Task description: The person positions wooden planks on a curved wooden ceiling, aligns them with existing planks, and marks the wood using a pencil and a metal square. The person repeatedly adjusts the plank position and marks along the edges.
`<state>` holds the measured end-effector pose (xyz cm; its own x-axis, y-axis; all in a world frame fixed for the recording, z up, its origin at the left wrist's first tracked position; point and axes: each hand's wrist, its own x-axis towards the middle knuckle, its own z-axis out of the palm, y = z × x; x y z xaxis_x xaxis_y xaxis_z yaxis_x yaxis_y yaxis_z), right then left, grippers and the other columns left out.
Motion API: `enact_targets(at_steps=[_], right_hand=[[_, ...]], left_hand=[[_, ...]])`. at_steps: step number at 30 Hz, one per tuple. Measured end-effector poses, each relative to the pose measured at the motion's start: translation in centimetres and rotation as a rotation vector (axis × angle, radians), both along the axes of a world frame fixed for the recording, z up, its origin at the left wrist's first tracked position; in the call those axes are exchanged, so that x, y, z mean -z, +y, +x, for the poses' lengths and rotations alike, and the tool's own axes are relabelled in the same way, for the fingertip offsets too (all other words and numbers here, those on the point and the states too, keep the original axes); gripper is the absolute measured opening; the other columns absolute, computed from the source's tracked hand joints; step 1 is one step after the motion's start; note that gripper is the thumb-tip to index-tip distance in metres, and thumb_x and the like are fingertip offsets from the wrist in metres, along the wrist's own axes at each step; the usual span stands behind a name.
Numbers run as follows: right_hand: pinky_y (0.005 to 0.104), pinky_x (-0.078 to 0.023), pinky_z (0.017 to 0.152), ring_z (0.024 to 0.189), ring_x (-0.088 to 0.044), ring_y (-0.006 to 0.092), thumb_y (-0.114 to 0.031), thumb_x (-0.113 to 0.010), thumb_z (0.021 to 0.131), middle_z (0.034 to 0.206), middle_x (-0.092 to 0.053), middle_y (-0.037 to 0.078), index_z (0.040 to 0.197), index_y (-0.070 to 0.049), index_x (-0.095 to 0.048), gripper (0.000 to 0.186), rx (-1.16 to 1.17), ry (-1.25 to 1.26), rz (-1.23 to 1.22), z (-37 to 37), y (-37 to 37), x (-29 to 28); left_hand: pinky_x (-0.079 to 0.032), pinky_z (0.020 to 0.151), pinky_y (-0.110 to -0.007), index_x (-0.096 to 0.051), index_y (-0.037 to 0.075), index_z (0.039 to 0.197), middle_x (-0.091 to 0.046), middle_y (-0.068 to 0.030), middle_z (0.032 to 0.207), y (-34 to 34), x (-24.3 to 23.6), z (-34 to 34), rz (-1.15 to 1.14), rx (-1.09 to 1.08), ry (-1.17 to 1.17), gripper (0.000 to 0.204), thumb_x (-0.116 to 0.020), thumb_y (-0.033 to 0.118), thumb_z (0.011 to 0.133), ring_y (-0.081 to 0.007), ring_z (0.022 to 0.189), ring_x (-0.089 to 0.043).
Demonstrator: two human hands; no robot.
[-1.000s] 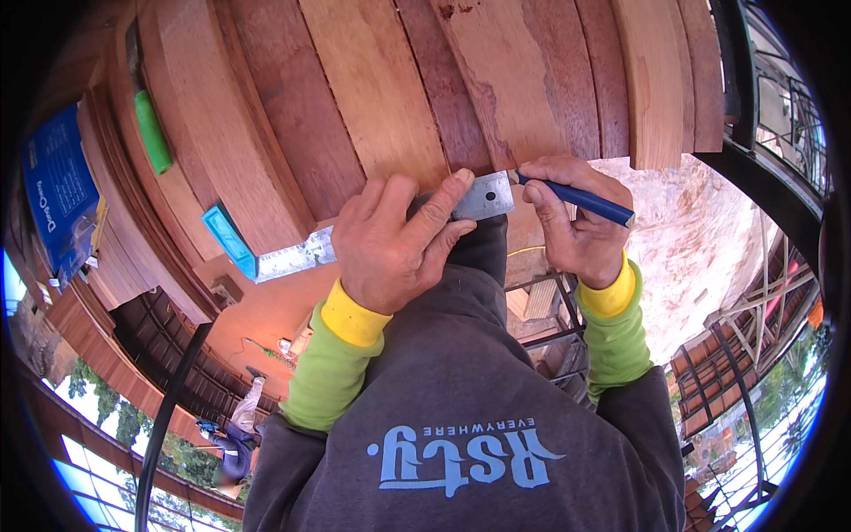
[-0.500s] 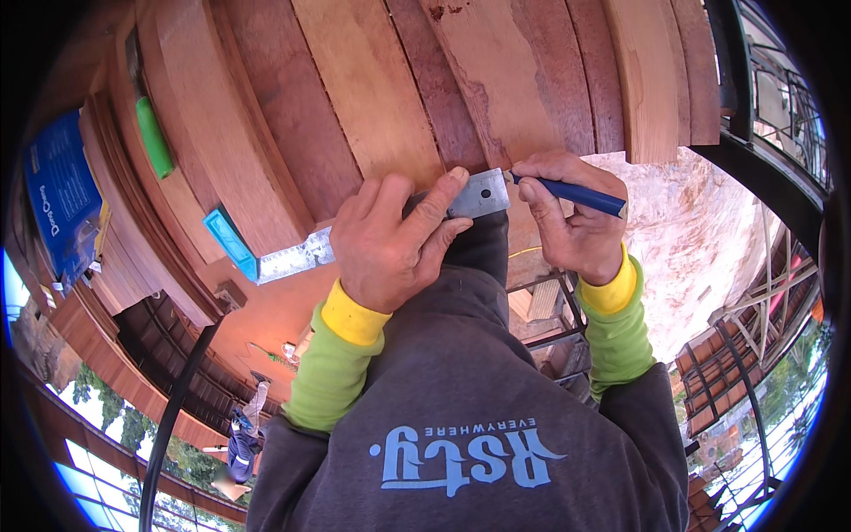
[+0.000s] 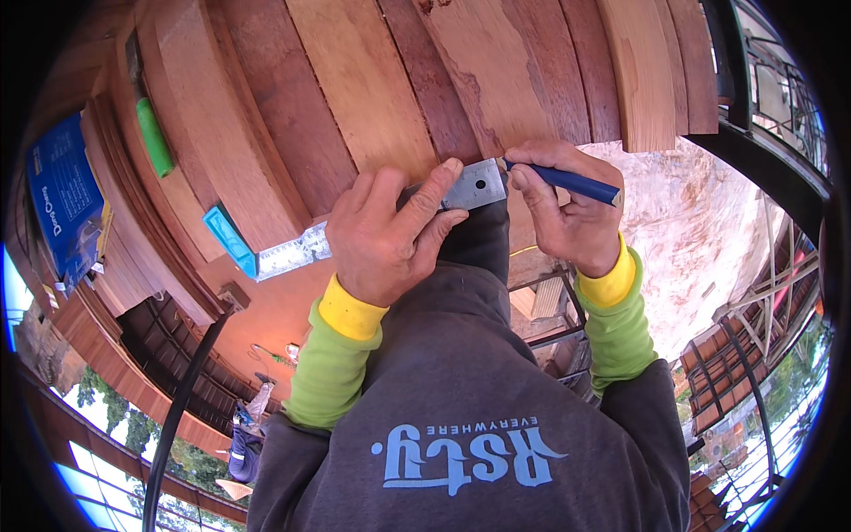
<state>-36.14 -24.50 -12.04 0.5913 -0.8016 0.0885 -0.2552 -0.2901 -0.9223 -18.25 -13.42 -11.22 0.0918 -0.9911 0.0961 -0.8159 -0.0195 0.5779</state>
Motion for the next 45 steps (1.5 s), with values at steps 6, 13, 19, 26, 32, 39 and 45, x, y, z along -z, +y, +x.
enact_targets(at_steps=[6,13,19,26,32,39,45], right_hand=[[0.0251,-0.048,0.053,0.06,-0.065,0.0184,0.001,-0.068,0.08,0.079,-0.067,0.011,0.091,0.0,-0.066,0.011,0.034,-0.028,0.024,0.0,0.3,0.5],[0.0264,-0.049,0.054,0.061,-0.066,0.0206,0.001,-0.069,0.08,0.079,-0.067,0.012,0.092,0.0,-0.066,0.012,0.008,-0.05,-0.027,-0.2,0.2,0.7],[0.0251,-0.049,0.055,0.063,-0.066,0.0206,0.001,-0.068,0.08,0.078,-0.067,0.011,0.092,0.0,-0.066,0.011,-0.029,-0.011,0.03,-0.1,0.0,0.1],[0.0162,-0.042,0.053,0.066,-0.059,0.0054,-0.011,-0.062,0.093,0.078,-0.063,0.005,0.094,0.002,-0.064,0.013,0.323,-0.285,0.322,-2.5,2.3,-2.4],[0.0181,-0.037,0.051,0.058,-0.049,0.0041,-0.023,-0.051,0.1,0.075,-0.062,0.004,0.092,0.0,-0.061,0.026,0.43,-0.193,0.456,-7.4,5.4,-0.8],[0.0242,-0.046,0.063,0.068,-0.057,0.0111,-0.015,-0.042,0.1,0.085,-0.065,0.009,0.094,0.003,-0.062,0.027,0.433,-0.131,0.351,-6.5,9.6,0.4],[0.0242,-0.05,0.069,0.071,-0.061,0.0125,0.0,-0.038,0.096,0.094,-0.064,0.013,0.132,0.004,-0.045,0.037,0.406,-0.105,0.413,-3.8,12.2,-0.5]], left_hand=[[-0.038,0.051,-0.033,-0.071,0.012,0.114,-0.044,-0.0045,0.07,-0.1,0.1,0.0,-0.008,-0.002,-0.006,0.052,-0.081,0.026,0.065,-0.0202,0.06,-0.046],[-0.04,0.053,-0.033,-0.071,0.012,0.114,-0.046,-0.0054,0.071,0.1,-0.3,-0.2,0.04,-0.013,0.006,0.052,-0.081,0.025,0.065,-0.021,0.061,-0.048],[-0.04,0.053,-0.033,-0.071,0.011,0.114,-0.046,-0.006,0.072,-0.1,-0.1,-0.2,-0.006,-0.004,0.008,0.051,-0.081,0.024,0.065,-0.0211,0.062,-0.048],[-0.042,0.055,-0.033,-0.07,0.011,0.115,-0.047,-0.0066,0.072,0.5,-0.5,-0.3,-0.004,-0.013,0.013,0.05,-0.081,0.023,0.067,-0.021,0.063,-0.049],[-0.042,0.054,-0.032,-0.069,0.013,0.117,-0.047,-0.0063,0.072,3.7,-3.2,-1.1,0.129,-0.018,0.099,0.05,-0.081,0.023,0.069,-0.0203,0.062,-0.05],[-0.043,0.056,-0.033,-0.068,0.01,0.117,-0.046,-0.0083,0.072,6.7,-2.6,-1.1,0.271,-0.08,0.203,0.046,-0.078,0.027,0.076,-0.0199,0.06,-0.049],[-0.045,0.064,-0.034,-0.066,0.007,0.118,-0.052,-0.0107,0.077,6.6,-3.0,0.5,0.272,-0.128,0.39,0.045,-0.076,0.028,0.08,-0.0229,0.068,-0.054]])
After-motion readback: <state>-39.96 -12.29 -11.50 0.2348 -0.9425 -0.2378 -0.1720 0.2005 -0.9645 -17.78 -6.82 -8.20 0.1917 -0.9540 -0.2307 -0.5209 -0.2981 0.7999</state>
